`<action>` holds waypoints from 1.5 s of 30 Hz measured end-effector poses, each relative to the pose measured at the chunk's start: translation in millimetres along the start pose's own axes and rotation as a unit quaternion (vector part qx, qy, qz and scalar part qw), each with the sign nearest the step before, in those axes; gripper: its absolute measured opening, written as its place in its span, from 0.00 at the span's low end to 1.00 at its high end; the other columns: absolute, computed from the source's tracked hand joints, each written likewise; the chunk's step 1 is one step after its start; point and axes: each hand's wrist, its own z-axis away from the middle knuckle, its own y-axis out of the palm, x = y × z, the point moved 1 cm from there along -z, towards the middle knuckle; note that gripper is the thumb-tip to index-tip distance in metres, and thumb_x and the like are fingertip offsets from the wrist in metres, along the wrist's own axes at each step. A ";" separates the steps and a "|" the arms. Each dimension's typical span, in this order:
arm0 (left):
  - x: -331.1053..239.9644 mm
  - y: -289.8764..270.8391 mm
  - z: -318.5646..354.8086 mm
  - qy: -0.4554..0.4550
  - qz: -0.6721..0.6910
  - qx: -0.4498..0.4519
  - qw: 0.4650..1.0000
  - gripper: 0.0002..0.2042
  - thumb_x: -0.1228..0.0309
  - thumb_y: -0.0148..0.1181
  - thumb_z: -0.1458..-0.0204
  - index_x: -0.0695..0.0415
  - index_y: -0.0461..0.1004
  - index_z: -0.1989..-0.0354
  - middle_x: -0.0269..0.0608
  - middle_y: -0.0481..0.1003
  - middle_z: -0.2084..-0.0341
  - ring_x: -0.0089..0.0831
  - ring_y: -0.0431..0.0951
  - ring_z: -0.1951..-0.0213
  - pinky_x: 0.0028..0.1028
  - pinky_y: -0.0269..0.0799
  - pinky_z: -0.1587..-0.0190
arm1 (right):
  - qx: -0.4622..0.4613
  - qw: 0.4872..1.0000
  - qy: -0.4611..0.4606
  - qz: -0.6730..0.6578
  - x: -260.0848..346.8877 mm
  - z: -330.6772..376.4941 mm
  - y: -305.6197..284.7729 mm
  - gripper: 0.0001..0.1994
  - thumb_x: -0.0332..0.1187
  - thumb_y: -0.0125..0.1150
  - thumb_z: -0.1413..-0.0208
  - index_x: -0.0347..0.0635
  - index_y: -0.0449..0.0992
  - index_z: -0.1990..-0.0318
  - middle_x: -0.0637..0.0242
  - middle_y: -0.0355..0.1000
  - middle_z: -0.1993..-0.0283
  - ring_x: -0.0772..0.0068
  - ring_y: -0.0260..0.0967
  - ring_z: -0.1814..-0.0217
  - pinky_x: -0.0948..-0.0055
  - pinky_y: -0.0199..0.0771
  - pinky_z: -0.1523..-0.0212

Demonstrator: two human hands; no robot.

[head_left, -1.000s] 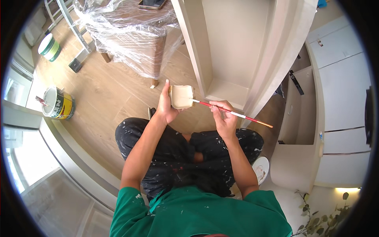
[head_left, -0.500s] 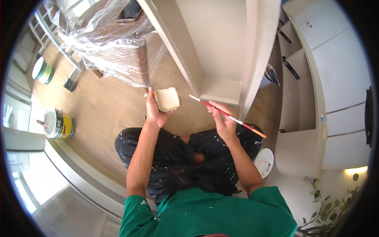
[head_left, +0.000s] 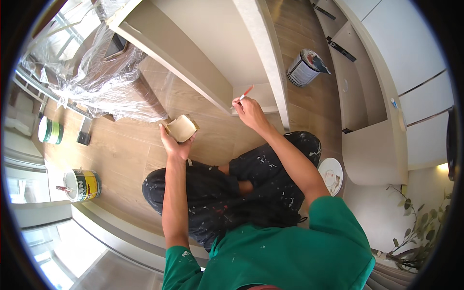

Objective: The person paints a wooden furniture component using a thin brush and a small container of white paint, applying it to the edges and inner surfaces while sitting on the floor.

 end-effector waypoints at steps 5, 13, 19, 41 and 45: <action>4.1 4.3 -3.6 0.003 -0.020 -0.014 1.000 0.34 0.37 0.35 0.32 0.52 0.64 0.33 0.48 0.71 0.39 0.48 0.71 0.39 0.54 0.68 0.38 | -0.006 0.994 0.100 -0.049 -35.4 -10.7 10.1 0.10 0.34 0.62 0.37 0.35 0.79 0.66 0.52 0.77 0.71 0.49 0.77 0.65 0.57 0.74 0.62; 7.1 4.8 -7.7 0.007 -0.051 -0.029 0.998 0.32 0.38 0.36 0.32 0.51 0.64 0.33 0.47 0.71 0.39 0.48 0.71 0.38 0.55 0.67 0.38 | 0.001 0.997 0.071 -0.018 -61.7 -7.8 21.8 0.10 0.33 0.58 0.36 0.34 0.79 0.64 0.53 0.76 0.72 0.55 0.74 0.71 0.60 0.72 0.66; 12.6 -0.8 -13.9 -0.014 -0.075 -0.007 0.997 0.32 0.37 0.36 0.33 0.50 0.64 0.34 0.46 0.71 0.40 0.48 0.71 0.39 0.54 0.68 0.40 | -0.016 0.998 0.065 0.017 -65.2 -3.8 25.0 0.12 0.33 0.55 0.37 0.34 0.73 0.70 0.54 0.70 0.76 0.57 0.70 0.75 0.58 0.69 0.69; 15.3 -0.6 -10.9 0.006 -0.094 -0.031 0.995 0.32 0.37 0.39 0.34 0.49 0.63 0.33 0.44 0.69 0.38 0.48 0.70 0.38 0.54 0.68 0.40 | -0.107 0.993 0.029 0.033 -72.2 -1.2 26.0 0.03 0.29 0.61 0.45 0.44 0.76 0.70 0.64 0.70 0.76 0.68 0.68 0.74 0.66 0.69 0.69; 14.3 -2.8 -11.5 0.004 -0.085 -0.025 0.996 0.32 0.38 0.39 0.34 0.49 0.63 0.33 0.44 0.69 0.38 0.48 0.70 0.38 0.54 0.68 0.40 | -0.082 0.995 0.013 0.059 -66.8 1.6 22.6 0.04 0.30 0.62 0.45 0.42 0.76 0.70 0.62 0.70 0.76 0.67 0.68 0.75 0.65 0.70 0.69</action>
